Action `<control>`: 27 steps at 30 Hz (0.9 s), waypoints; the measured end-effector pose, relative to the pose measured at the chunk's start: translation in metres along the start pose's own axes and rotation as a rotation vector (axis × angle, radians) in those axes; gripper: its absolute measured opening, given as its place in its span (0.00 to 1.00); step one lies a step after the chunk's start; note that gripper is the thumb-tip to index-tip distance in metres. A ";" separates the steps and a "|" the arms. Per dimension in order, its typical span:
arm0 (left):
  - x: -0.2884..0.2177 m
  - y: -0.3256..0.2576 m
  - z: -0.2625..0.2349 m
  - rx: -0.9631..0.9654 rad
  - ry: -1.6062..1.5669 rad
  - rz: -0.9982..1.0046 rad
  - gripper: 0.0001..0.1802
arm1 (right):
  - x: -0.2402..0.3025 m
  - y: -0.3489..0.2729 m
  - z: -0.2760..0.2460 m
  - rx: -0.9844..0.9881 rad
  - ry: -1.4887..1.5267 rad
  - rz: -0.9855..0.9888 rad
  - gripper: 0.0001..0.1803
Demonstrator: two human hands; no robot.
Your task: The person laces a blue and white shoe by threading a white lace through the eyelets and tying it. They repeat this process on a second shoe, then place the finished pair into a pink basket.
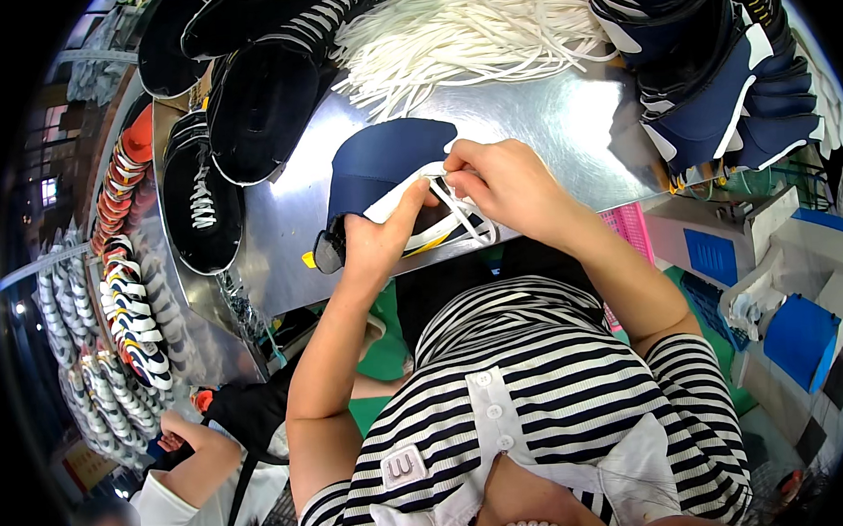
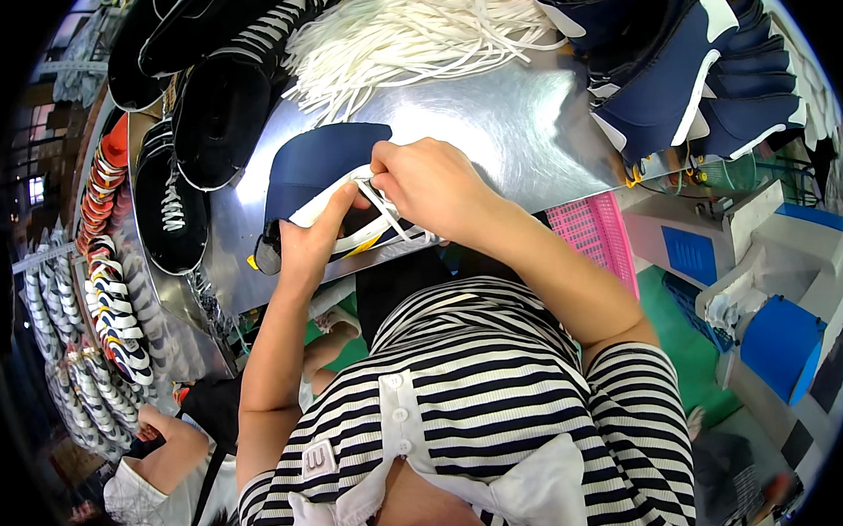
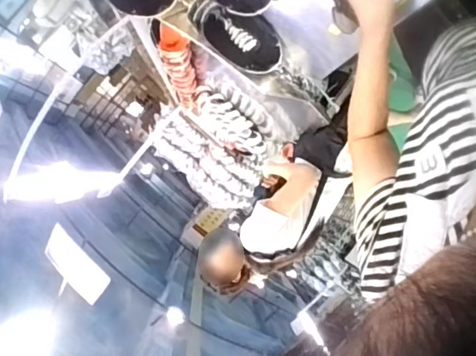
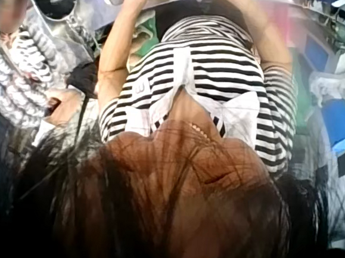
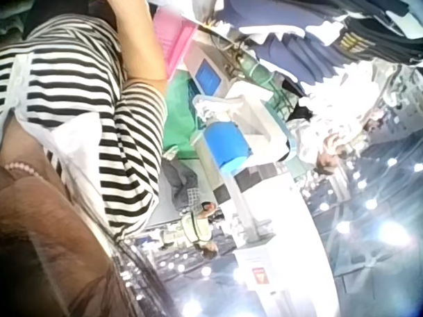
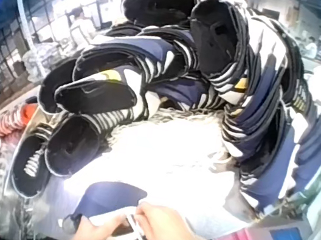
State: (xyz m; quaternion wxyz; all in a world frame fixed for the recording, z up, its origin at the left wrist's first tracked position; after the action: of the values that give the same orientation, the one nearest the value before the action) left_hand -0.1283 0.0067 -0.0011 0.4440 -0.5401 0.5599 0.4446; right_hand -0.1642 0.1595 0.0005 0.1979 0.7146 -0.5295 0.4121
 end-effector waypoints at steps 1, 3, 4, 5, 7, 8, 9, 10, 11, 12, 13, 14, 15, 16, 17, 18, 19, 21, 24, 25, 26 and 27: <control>-0.001 0.000 0.003 0.031 -0.014 0.024 0.06 | 0.002 0.007 0.004 0.009 -0.070 0.003 0.08; 0.003 0.004 0.006 0.048 -0.052 -0.014 0.06 | 0.007 0.014 0.010 0.040 -0.158 0.023 0.08; 0.004 0.006 0.007 0.055 -0.073 -0.033 0.06 | 0.010 0.016 0.009 0.061 -0.175 0.039 0.09; 0.006 0.007 0.009 0.063 -0.093 -0.052 0.07 | 0.011 0.017 0.009 0.081 -0.193 0.055 0.09; 0.022 0.004 -0.004 0.122 -0.132 -0.184 0.09 | 0.014 0.015 -0.006 0.127 -0.218 -0.006 0.10; 0.028 0.001 -0.011 0.109 -0.146 -0.249 0.09 | 0.011 0.013 -0.018 0.158 -0.138 0.084 0.09; 0.034 0.001 -0.011 0.119 -0.164 -0.308 0.10 | 0.003 0.010 -0.029 0.172 -0.060 0.190 0.10; 0.035 0.002 -0.011 0.192 -0.252 -0.345 0.07 | -0.003 0.011 -0.037 0.112 0.039 0.288 0.11; 0.029 0.004 -0.011 0.150 -0.210 -0.274 0.08 | -0.003 0.016 -0.030 0.086 0.185 0.201 0.12; 0.012 0.007 0.000 0.130 -0.174 -0.203 0.09 | -0.011 0.019 -0.017 0.043 0.330 0.129 0.12; 0.003 0.010 0.007 0.111 -0.139 -0.134 0.10 | -0.020 0.020 -0.003 -0.002 0.474 0.057 0.12; 0.012 0.014 0.002 0.138 -0.069 -0.145 0.17 | -0.021 0.019 0.007 -0.139 0.267 -0.025 0.12; 0.014 0.015 0.000 0.110 -0.008 -0.170 0.18 | -0.011 0.014 0.006 -0.240 0.243 -0.102 0.11; 0.015 0.016 -0.002 0.083 0.053 -0.194 0.18 | -0.008 0.014 0.007 -0.247 0.214 -0.111 0.11; 0.017 0.017 -0.004 0.057 0.114 -0.218 0.19 | -0.005 0.014 0.007 -0.254 0.186 -0.120 0.11; 0.018 0.020 -0.005 0.067 0.142 -0.202 0.21 | -0.005 0.016 0.006 -0.257 0.168 -0.098 0.11; 0.018 0.022 -0.004 0.104 0.102 -0.220 0.20 | -0.006 0.018 0.006 -0.260 0.151 -0.076 0.11; 0.016 0.014 -0.002 0.072 -0.053 -0.373 0.20 | -0.008 0.020 0.007 -0.280 0.110 -0.035 0.12; 0.004 -0.012 -0.010 0.178 -0.470 -0.503 0.20 | -0.012 0.020 0.009 -0.335 0.065 0.019 0.13; -0.015 -0.020 -0.028 0.106 -0.653 -0.395 0.18 | -0.014 0.021 0.009 -0.346 0.057 0.030 0.13; -0.034 -0.029 -0.046 0.055 -0.849 -0.284 0.17 | -0.016 0.022 0.008 -0.357 0.047 0.042 0.13; -0.060 -0.031 -0.076 -0.050 -1.148 -0.160 0.19 | -0.020 0.022 0.009 -0.368 0.033 0.057 0.13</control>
State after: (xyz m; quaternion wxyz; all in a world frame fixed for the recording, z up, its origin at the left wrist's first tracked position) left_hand -0.0974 -0.0553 0.0727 0.6959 -0.2633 0.1761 0.6446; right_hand -0.1836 0.1570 -0.0238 0.3222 0.6442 -0.6126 0.3255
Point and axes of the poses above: each hand's wrist, its own y-axis towards the middle knuckle, its own z-axis out of the palm, x = y × z, the point moved 7 cm from there along y, towards the middle knuckle, and after that the axes turned 12 degrees about z, right-handed, at the moved point
